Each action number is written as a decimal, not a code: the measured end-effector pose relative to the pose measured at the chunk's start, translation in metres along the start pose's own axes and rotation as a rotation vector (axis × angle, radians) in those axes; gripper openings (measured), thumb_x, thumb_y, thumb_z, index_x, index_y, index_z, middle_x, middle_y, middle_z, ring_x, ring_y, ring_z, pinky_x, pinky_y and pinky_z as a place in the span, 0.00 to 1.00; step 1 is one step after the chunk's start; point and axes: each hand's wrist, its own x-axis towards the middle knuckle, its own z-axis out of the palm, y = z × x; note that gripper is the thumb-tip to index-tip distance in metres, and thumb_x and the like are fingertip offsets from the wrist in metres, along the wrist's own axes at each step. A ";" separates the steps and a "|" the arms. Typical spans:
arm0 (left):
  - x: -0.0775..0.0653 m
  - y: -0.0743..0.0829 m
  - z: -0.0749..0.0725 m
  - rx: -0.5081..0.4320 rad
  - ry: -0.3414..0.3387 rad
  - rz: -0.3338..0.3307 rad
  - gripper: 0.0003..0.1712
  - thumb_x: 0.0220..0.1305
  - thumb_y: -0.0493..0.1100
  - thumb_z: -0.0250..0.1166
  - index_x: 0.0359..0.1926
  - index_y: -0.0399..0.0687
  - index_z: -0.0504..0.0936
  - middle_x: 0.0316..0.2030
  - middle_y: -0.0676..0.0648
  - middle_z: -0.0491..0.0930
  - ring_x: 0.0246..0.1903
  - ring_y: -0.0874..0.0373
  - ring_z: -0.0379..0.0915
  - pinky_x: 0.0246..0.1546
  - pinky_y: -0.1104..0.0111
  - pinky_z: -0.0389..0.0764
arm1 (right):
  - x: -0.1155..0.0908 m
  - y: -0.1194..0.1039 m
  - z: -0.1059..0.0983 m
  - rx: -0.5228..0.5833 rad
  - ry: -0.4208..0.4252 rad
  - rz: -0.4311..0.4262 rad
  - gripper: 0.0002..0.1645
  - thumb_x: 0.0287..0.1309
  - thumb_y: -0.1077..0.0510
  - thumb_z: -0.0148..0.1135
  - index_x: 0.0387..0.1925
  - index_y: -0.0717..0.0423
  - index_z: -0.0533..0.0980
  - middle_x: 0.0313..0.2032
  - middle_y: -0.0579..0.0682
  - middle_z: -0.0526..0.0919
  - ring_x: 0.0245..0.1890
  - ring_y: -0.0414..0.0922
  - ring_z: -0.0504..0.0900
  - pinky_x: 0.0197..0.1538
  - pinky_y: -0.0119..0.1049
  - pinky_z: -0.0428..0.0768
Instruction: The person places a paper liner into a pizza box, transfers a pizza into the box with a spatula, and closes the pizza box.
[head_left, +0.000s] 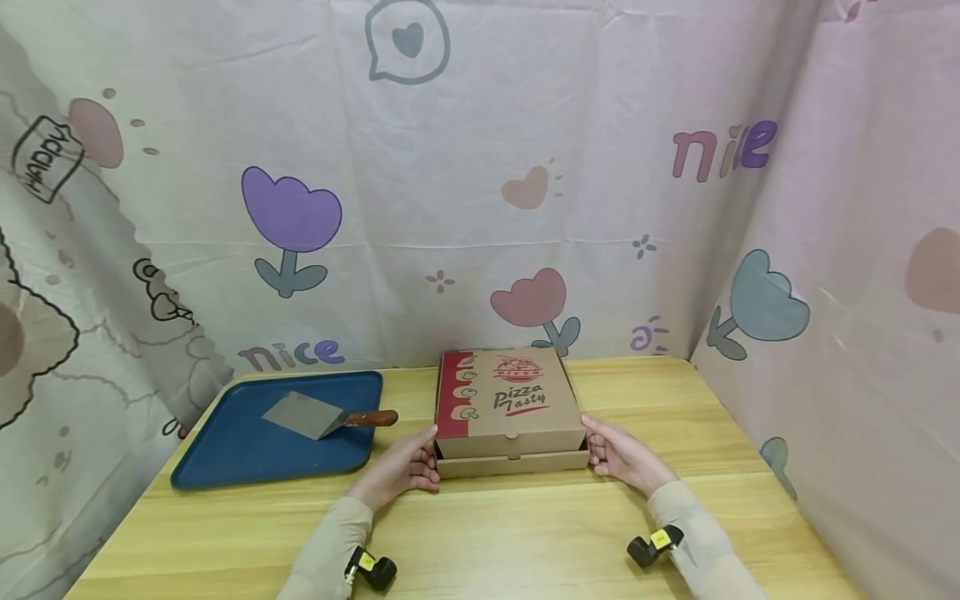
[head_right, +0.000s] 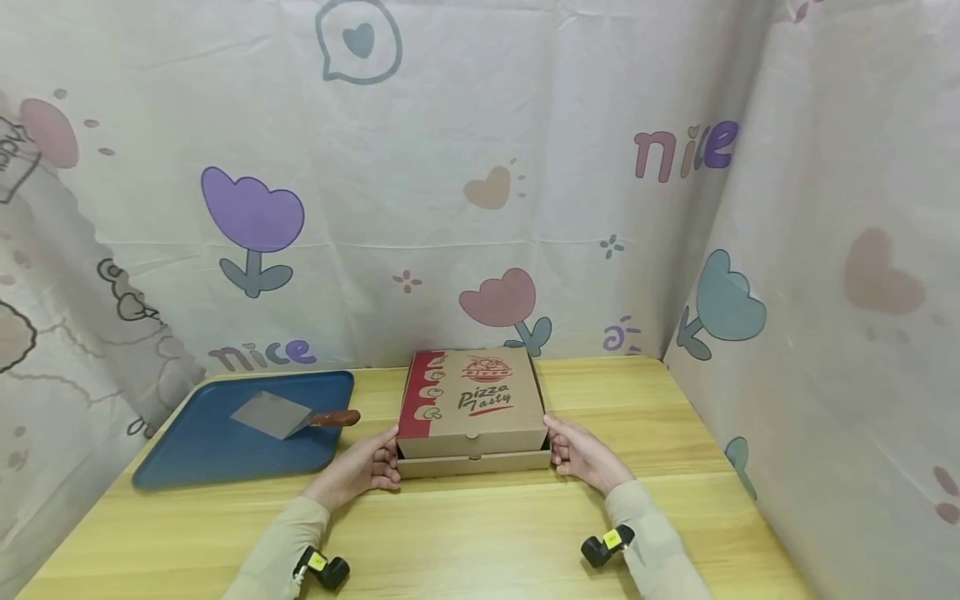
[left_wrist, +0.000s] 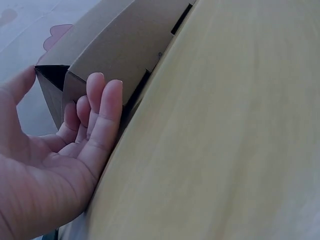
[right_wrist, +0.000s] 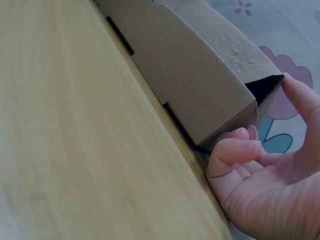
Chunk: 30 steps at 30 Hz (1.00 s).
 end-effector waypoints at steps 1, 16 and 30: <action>0.000 0.000 0.001 0.004 -0.003 0.000 0.27 0.66 0.66 0.56 0.36 0.46 0.70 0.28 0.49 0.73 0.27 0.56 0.77 0.37 0.61 0.85 | -0.001 0.000 0.000 -0.004 0.003 -0.001 0.20 0.72 0.41 0.46 0.25 0.43 0.71 0.18 0.36 0.71 0.22 0.35 0.69 0.28 0.29 0.69; -0.001 0.000 0.001 0.020 -0.003 0.008 0.28 0.66 0.66 0.55 0.38 0.44 0.69 0.29 0.48 0.73 0.28 0.57 0.78 0.37 0.63 0.85 | -0.003 0.002 0.000 -0.010 0.020 -0.008 0.17 0.71 0.42 0.48 0.29 0.46 0.68 0.20 0.37 0.71 0.22 0.35 0.70 0.25 0.27 0.69; -0.001 0.000 0.001 0.027 0.013 0.008 0.25 0.67 0.64 0.56 0.36 0.46 0.70 0.29 0.48 0.73 0.28 0.57 0.78 0.37 0.64 0.85 | -0.001 0.001 0.002 -0.029 0.033 -0.011 0.12 0.70 0.44 0.50 0.35 0.46 0.65 0.22 0.35 0.72 0.22 0.35 0.70 0.25 0.27 0.71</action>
